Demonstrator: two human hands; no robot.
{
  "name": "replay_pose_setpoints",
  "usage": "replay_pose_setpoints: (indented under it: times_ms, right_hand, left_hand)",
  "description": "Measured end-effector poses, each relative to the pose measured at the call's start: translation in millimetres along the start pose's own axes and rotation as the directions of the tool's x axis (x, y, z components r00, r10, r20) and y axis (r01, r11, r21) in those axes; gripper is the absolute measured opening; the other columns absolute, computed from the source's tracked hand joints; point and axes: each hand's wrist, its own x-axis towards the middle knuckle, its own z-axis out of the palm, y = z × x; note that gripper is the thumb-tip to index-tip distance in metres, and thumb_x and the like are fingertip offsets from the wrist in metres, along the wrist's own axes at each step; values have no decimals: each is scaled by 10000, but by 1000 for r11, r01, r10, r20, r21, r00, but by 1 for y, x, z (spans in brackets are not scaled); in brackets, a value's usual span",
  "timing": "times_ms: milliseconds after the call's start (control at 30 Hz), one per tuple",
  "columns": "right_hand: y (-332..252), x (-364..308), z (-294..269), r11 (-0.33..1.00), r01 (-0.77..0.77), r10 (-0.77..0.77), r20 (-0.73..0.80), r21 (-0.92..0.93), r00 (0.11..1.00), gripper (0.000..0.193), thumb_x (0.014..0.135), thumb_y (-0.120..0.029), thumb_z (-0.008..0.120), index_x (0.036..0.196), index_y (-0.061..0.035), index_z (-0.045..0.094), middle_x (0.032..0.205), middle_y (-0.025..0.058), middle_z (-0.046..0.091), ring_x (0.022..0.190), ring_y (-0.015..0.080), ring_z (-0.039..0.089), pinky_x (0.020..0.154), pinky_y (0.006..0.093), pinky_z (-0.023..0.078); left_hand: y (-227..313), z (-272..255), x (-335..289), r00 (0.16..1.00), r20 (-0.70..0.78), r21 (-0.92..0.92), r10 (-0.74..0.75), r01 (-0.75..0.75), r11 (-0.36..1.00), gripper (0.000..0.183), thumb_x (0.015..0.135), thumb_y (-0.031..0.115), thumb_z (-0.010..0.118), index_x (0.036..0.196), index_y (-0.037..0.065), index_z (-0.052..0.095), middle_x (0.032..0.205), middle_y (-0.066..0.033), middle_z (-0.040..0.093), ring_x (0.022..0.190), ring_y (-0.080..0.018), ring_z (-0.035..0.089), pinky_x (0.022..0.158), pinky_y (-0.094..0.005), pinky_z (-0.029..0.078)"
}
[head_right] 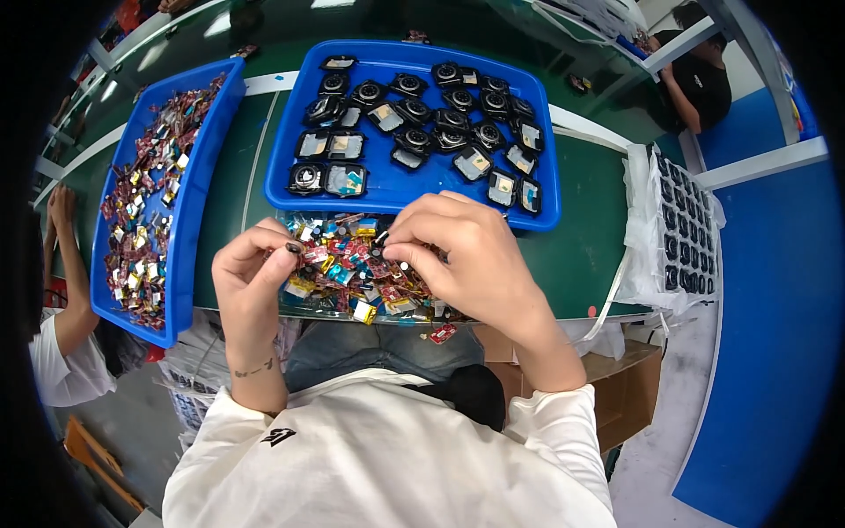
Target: Assembling small electronic components, possibly camera modules, on a production line.
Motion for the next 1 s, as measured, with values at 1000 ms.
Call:
replay_pose_setpoints:
  times_ms: [1000]
  right_hand:
    - [44, 40, -26, 922, -238, 288, -130, 306, 949, 147, 825, -82, 679, 833, 18, 571, 760, 84, 664, 698, 105, 640, 601, 244, 541]
  left_hand:
    - [7, 4, 6, 983, -27, 559, 182, -136, 818, 122, 803, 1, 657, 917, -20, 694, 732, -86, 666, 666, -128, 611, 620, -231, 465]
